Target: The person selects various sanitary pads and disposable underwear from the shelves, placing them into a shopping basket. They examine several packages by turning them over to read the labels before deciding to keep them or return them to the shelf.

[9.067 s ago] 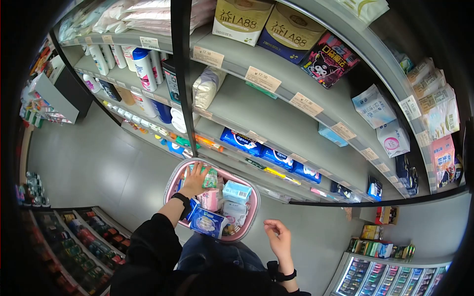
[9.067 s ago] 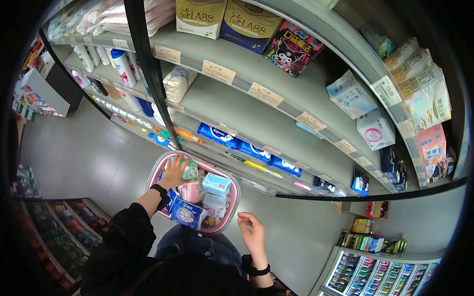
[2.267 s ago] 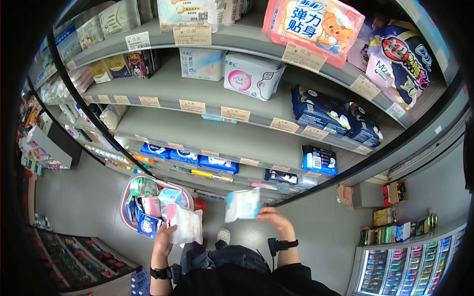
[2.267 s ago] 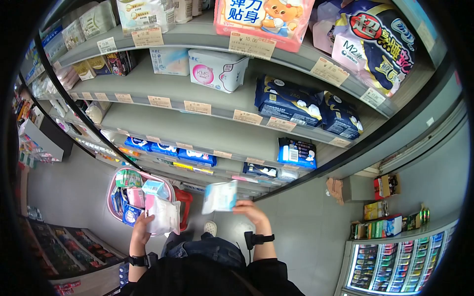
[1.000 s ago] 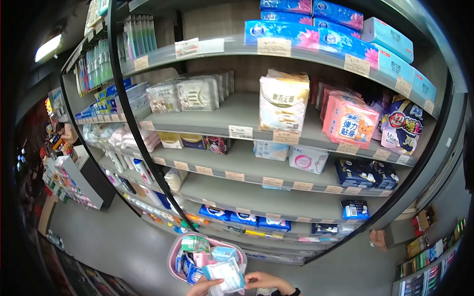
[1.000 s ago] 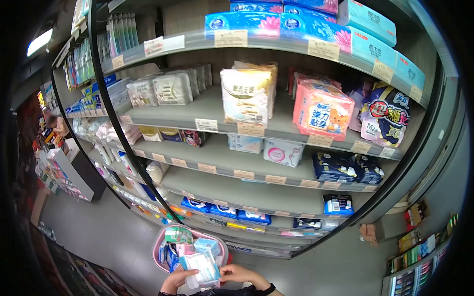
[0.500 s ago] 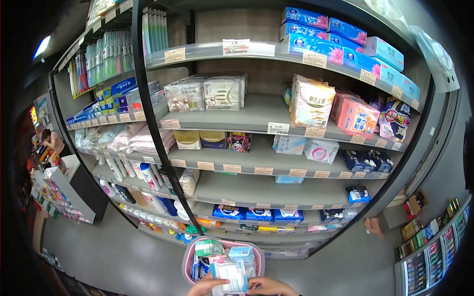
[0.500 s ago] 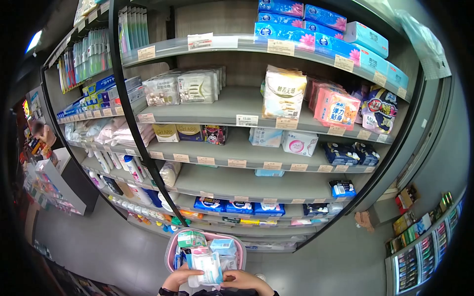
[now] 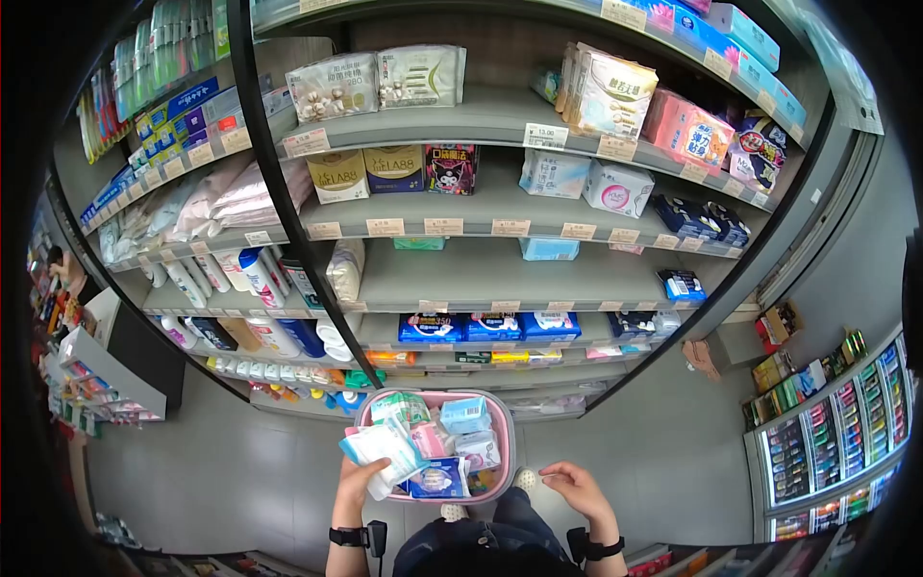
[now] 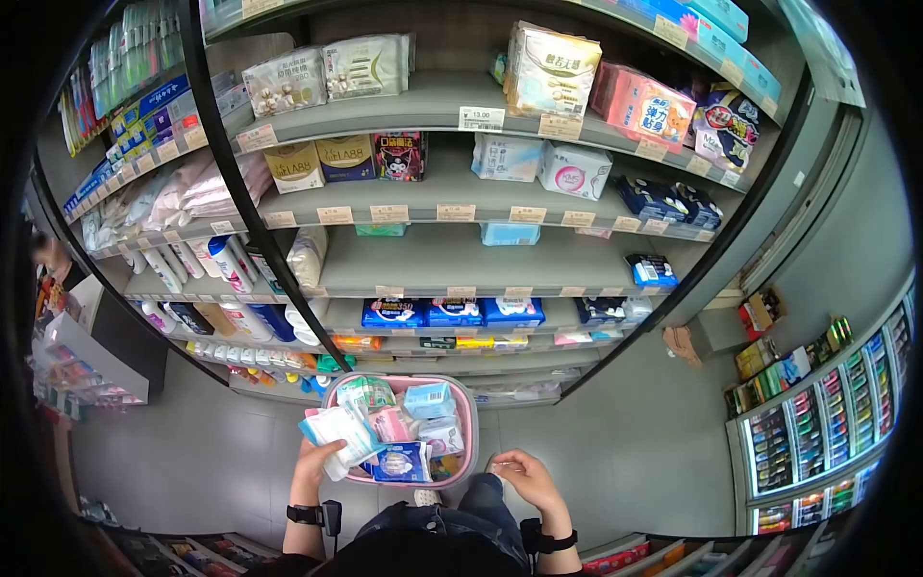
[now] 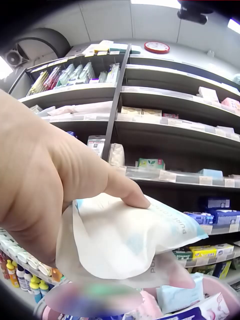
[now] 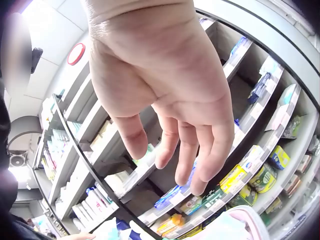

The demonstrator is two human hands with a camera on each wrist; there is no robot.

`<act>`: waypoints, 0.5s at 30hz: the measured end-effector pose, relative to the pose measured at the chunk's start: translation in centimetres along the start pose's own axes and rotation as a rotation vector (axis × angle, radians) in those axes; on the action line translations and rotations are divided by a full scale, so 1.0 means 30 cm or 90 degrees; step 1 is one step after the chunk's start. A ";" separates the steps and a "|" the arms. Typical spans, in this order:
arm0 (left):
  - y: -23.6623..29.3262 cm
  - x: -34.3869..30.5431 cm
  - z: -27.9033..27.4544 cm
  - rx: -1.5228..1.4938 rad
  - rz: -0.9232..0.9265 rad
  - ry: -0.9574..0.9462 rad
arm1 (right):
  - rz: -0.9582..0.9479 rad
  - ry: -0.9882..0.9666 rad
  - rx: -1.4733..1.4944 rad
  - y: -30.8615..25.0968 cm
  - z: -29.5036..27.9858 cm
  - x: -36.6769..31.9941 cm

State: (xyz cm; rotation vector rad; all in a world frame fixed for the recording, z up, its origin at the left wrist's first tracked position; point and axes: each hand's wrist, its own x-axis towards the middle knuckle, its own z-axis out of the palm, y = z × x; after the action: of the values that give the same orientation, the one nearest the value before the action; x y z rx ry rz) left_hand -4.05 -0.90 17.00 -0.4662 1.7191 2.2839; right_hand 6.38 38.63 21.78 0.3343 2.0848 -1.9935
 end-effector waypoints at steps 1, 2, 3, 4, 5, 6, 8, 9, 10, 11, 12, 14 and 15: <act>-0.005 0.001 -0.003 0.040 -0.007 -0.002 | 0.002 0.003 0.001 0.012 0.001 -0.009; -0.033 0.015 -0.007 0.042 -0.009 -0.005 | 0.005 0.008 0.015 0.030 0.003 -0.015; -0.078 0.041 -0.007 0.117 0.007 -0.032 | 0.007 0.014 0.030 0.043 0.006 -0.023; -0.092 0.050 0.009 0.192 0.024 -0.060 | 0.006 0.018 0.030 0.045 0.015 -0.032; -0.105 0.062 0.026 0.191 0.026 -0.065 | 0.010 0.016 0.017 0.041 0.028 -0.037; -0.101 0.071 0.066 0.320 0.118 -0.063 | 0.014 0.013 0.003 0.038 0.038 -0.041; -0.089 0.074 0.156 0.553 0.197 -0.009 | 0.015 0.013 0.003 0.048 0.052 -0.049; -0.090 0.085 0.193 0.550 0.202 -0.008 | 0.016 0.008 0.006 0.052 0.057 -0.049; -0.097 0.107 0.224 0.674 0.353 -0.046 | 0.017 0.011 0.018 0.053 0.063 -0.054; -0.111 0.134 0.244 0.797 0.506 -0.084 | 0.013 0.011 0.017 0.057 0.066 -0.055; -0.145 0.162 0.249 0.849 0.567 -0.131 | 0.024 0.017 0.003 0.063 0.068 -0.059; -0.273 0.224 0.239 0.978 0.567 -0.187 | 0.035 0.023 -0.010 0.071 0.075 -0.073; -0.334 0.243 0.234 1.105 0.562 -0.244 | 0.041 0.022 -0.021 0.068 0.079 -0.081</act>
State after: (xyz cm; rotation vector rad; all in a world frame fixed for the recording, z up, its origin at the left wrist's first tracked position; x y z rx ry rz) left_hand -7.69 8.65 7.07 1.1025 2.9608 0.2139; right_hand 9.37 36.36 20.55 0.4284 2.0971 -1.9283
